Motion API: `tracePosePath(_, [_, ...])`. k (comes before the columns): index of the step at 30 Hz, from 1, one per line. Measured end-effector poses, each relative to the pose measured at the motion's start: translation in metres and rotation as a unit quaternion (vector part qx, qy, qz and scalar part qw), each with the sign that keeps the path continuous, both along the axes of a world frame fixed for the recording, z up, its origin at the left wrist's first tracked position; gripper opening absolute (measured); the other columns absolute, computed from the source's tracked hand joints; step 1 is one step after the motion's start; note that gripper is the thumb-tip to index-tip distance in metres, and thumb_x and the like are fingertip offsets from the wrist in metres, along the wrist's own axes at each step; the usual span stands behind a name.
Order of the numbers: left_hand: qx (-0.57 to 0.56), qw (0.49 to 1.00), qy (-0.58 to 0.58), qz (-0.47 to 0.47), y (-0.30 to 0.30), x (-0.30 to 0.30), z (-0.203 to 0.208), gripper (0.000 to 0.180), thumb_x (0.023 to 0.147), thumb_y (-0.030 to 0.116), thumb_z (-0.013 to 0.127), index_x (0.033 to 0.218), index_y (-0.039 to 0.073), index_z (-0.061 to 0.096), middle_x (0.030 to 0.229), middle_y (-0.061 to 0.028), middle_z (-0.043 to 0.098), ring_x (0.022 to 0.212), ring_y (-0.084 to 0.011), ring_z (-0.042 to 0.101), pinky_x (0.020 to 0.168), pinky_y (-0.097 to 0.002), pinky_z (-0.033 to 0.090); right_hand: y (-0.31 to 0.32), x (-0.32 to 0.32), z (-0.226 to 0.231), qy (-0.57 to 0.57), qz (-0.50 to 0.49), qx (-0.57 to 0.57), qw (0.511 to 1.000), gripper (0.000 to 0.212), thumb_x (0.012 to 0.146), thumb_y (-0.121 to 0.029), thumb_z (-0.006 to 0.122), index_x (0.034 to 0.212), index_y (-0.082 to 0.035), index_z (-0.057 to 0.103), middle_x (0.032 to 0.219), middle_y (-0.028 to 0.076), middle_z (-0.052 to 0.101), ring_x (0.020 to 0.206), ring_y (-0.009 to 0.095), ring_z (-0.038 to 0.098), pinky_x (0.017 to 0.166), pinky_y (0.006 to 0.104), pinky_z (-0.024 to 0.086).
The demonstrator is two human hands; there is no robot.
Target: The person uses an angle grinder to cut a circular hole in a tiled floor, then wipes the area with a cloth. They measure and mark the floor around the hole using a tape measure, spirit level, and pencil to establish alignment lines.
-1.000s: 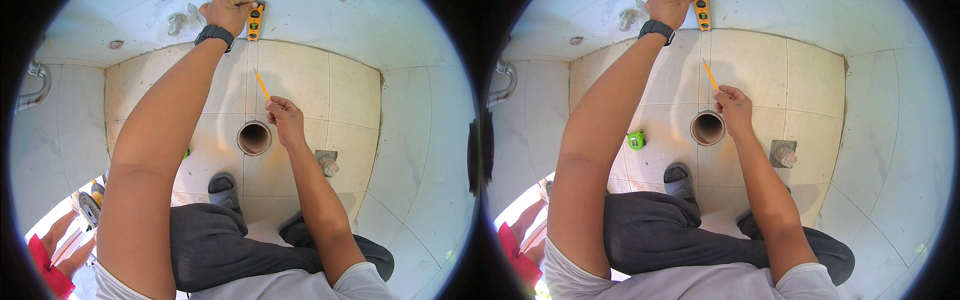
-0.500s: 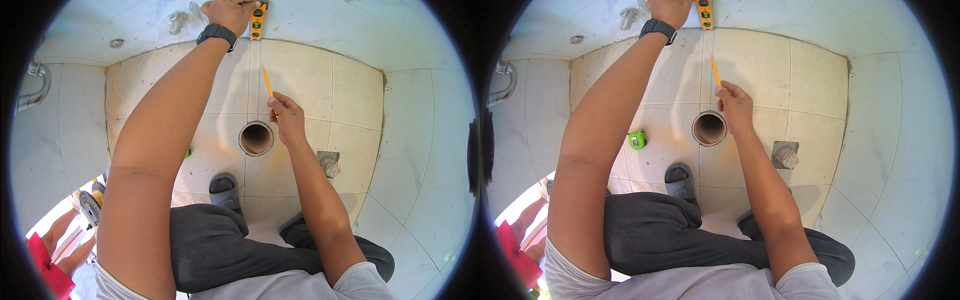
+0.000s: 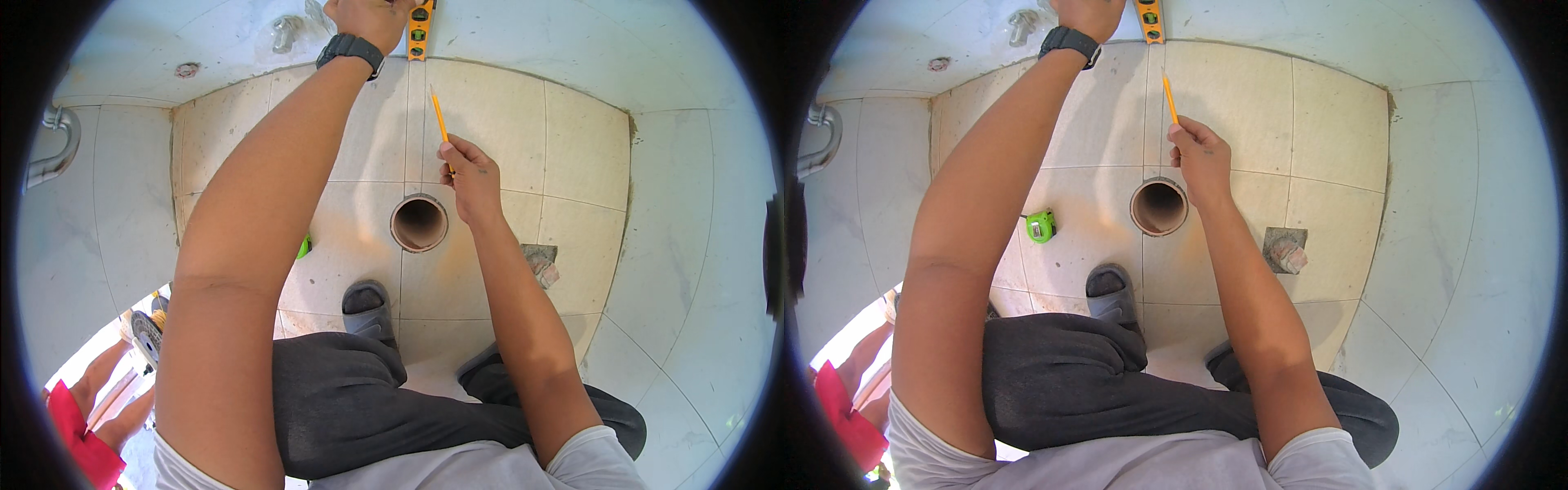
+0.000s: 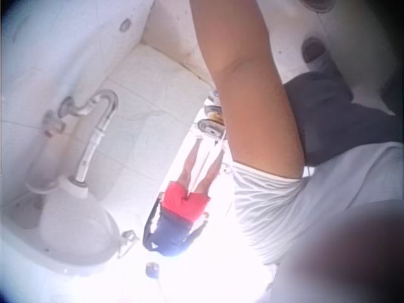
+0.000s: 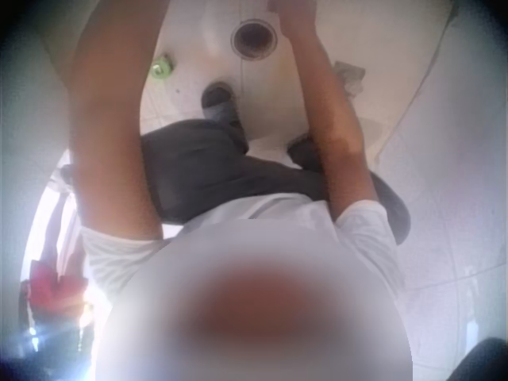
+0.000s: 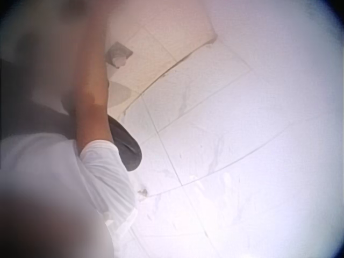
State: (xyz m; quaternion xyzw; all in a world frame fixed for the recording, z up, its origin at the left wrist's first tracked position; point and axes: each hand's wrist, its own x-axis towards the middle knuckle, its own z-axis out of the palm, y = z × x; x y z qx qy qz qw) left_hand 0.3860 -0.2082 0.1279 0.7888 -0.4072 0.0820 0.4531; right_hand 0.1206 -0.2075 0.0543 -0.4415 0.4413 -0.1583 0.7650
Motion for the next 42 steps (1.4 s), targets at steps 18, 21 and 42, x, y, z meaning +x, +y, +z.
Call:
tracePosePath(18, [0.032, 0.99, -0.126, 0.049, 0.0, 0.007, -0.021, 0.01, 0.091, 0.025, 0.073, 0.087, 0.017, 0.079, 0.093, -0.0048, 0.076, 0.091, -0.0248, 0.07, 0.085, -0.0445, 0.044, -0.02, 0.047, -0.006, -0.043, -0.027, -0.121, 0.991, 0.017, 0.097, -0.008, 0.061, 0.113, 0.0, 0.06, 0.094, 0.009, 0.072, 0.072, 0.012, 0.064, 0.064, 0.0266, 0.052])
tracePosePath(21, [0.034, 0.996, -0.072, 0.033, 0.001, 0.001, -0.016, 0.006, 0.09, 0.024, 0.076, 0.094, 0.024, 0.081, 0.096, 0.0032, 0.075, 0.097, -0.0183, 0.064, 0.097, -0.0453, 0.033, -0.033, 0.08, 0.002, -0.059, -0.058, -0.129, 0.988, 0.017, 0.097, -0.009, 0.062, 0.11, 0.002, 0.062, 0.09, 0.01, 0.072, 0.073, 0.014, 0.067, 0.066, 0.0287, 0.054])
tracePosePath(42, [-0.001, 0.992, -0.115, 0.042, -0.001, -0.004, -0.018, 0.014, 0.085, 0.016, 0.084, 0.096, 0.022, 0.079, 0.094, 0.0047, 0.07, 0.091, -0.015, 0.064, 0.098, -0.0424, 0.033, -0.055, 0.111, -0.014, 0.001, -0.084, -0.43, 0.899, 0.017, 0.099, -0.018, 0.066, 0.101, -0.002, 0.071, 0.072, 0.014, 0.069, 0.06, 0.024, 0.066, 0.06, 0.0345, 0.052])
